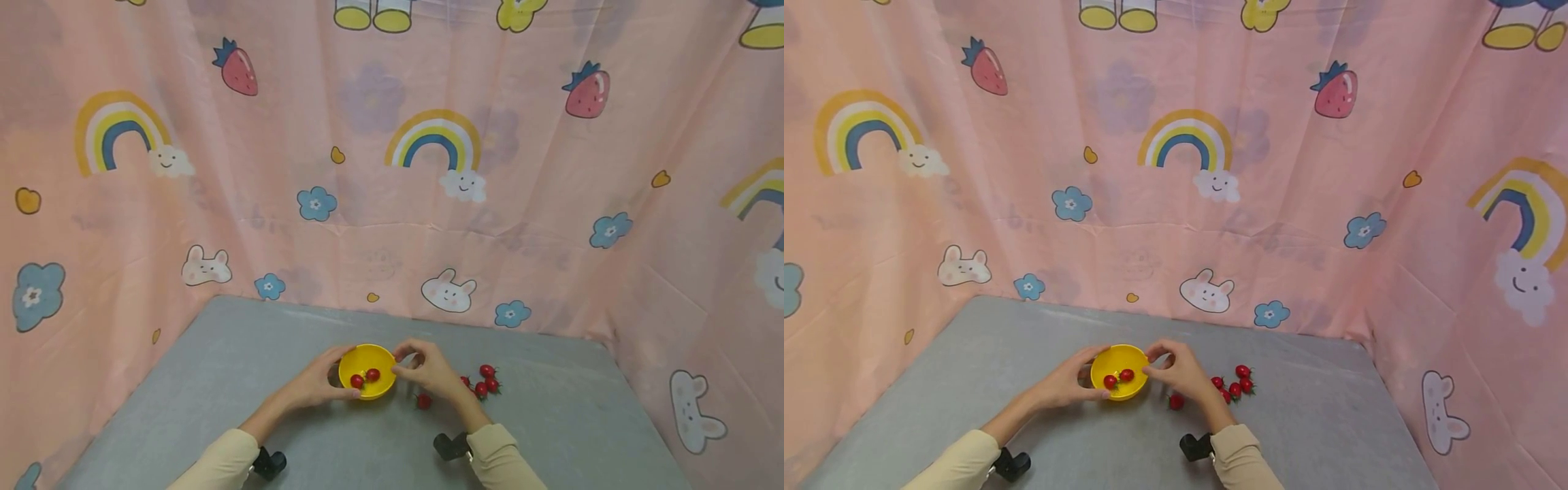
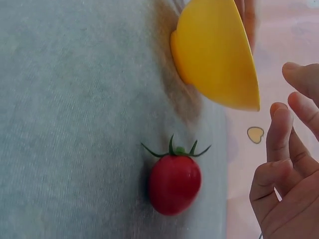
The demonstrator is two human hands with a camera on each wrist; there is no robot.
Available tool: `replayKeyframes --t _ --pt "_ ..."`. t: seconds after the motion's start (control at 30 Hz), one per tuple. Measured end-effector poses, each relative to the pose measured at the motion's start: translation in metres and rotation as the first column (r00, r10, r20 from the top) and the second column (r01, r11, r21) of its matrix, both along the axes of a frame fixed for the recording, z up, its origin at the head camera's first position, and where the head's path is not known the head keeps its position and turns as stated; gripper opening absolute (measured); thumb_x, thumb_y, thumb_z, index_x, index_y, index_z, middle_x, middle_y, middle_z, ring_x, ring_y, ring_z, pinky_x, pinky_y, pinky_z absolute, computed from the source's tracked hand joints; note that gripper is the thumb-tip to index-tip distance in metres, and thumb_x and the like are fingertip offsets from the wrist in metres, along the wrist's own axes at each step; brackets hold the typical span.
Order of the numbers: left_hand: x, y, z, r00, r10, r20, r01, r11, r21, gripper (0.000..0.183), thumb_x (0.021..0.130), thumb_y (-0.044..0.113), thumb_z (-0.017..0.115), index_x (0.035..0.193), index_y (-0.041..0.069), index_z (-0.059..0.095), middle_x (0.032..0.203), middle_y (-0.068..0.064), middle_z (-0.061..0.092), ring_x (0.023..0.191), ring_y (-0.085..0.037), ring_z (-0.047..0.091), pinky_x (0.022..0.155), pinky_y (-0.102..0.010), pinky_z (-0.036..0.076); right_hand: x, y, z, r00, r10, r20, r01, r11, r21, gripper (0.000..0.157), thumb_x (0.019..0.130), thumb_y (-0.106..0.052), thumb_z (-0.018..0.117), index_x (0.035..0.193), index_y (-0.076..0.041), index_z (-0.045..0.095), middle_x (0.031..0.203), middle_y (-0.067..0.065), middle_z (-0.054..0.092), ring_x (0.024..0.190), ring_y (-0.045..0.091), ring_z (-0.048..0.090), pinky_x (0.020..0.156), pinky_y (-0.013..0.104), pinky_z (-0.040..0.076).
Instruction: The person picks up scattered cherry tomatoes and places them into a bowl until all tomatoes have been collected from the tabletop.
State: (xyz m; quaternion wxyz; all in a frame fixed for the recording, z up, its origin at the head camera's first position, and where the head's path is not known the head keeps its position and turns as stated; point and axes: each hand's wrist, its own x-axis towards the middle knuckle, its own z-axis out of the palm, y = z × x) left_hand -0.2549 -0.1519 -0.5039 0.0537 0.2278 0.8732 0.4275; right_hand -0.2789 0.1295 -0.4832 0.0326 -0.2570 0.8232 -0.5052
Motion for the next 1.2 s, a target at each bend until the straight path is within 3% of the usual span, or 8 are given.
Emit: replayKeyframes --t 0.2,0.4,0.63,1.0,1.2 --pt "0.0 0.001 0.001 1.0 -0.006 -0.008 0.006 1.0 0.005 0.085 0.085 0.033 0.085 0.153 0.004 0.041 0.15 -0.016 0.045 0.128 -0.035 0.049 0.104 -0.052 0.045 -0.001 0.011 -0.001 1.0 -0.018 0.002 0.018 1.0 0.02 0.021 0.091 -0.014 0.079 0.108 -0.005 0.072 0.101 0.003 0.068 0.078 0.026 0.061 0.069 0.027 0.054" --pt "0.0 0.001 0.002 1.0 -0.008 0.0 0.008 1.0 0.005 0.085 0.085 0.032 0.085 0.153 0.005 0.041 0.15 -0.016 0.044 0.128 -0.035 0.049 0.104 -0.051 0.046 0.0 0.033 -0.001 0.999 -0.029 -0.018 0.029 0.999 0.014 0.025 0.092 -0.014 0.078 0.11 0.001 0.069 0.104 0.01 0.069 0.078 0.03 0.06 0.07 0.028 0.053" --pt "0.0 0.001 0.002 1.0 -0.008 -0.007 0.008 1.0 -0.001 0.085 0.085 0.032 0.085 0.153 0.005 0.041 0.15 -0.016 0.044 0.128 -0.035 0.049 0.103 -0.051 0.046 0.006 0.065 -0.004 0.995 -0.104 -0.008 0.104 0.994 0.021 0.029 0.091 -0.019 0.079 0.111 0.0 0.069 0.105 0.007 0.068 0.076 0.024 0.06 0.066 0.027 0.053" --pt "0.0 0.002 0.003 1.0 -0.008 -0.011 0.008 1.0 0.001 0.085 0.085 0.032 0.085 0.152 0.004 0.042 0.149 -0.018 0.044 0.127 -0.036 0.05 0.102 -0.05 0.047 0.013 0.108 -0.013 0.991 -0.125 -0.046 0.124 0.992 -0.018 0.027 0.09 -0.013 0.079 0.109 0.002 0.068 0.102 0.01 0.068 0.066 0.022 0.06 0.059 0.026 0.052" --pt "0.002 0.002 0.005 1.0 -0.002 -0.005 0.002 1.0 -0.002 0.085 0.085 0.031 0.085 0.152 0.003 0.041 0.15 -0.018 0.044 0.127 -0.036 0.05 0.101 -0.049 0.048 0.018 0.132 -0.019 0.989 -0.128 -0.075 0.127 0.992 -0.013 0.026 0.091 -0.009 0.077 0.113 0.002 0.067 0.103 0.014 0.067 0.078 0.025 0.061 0.064 0.027 0.053"
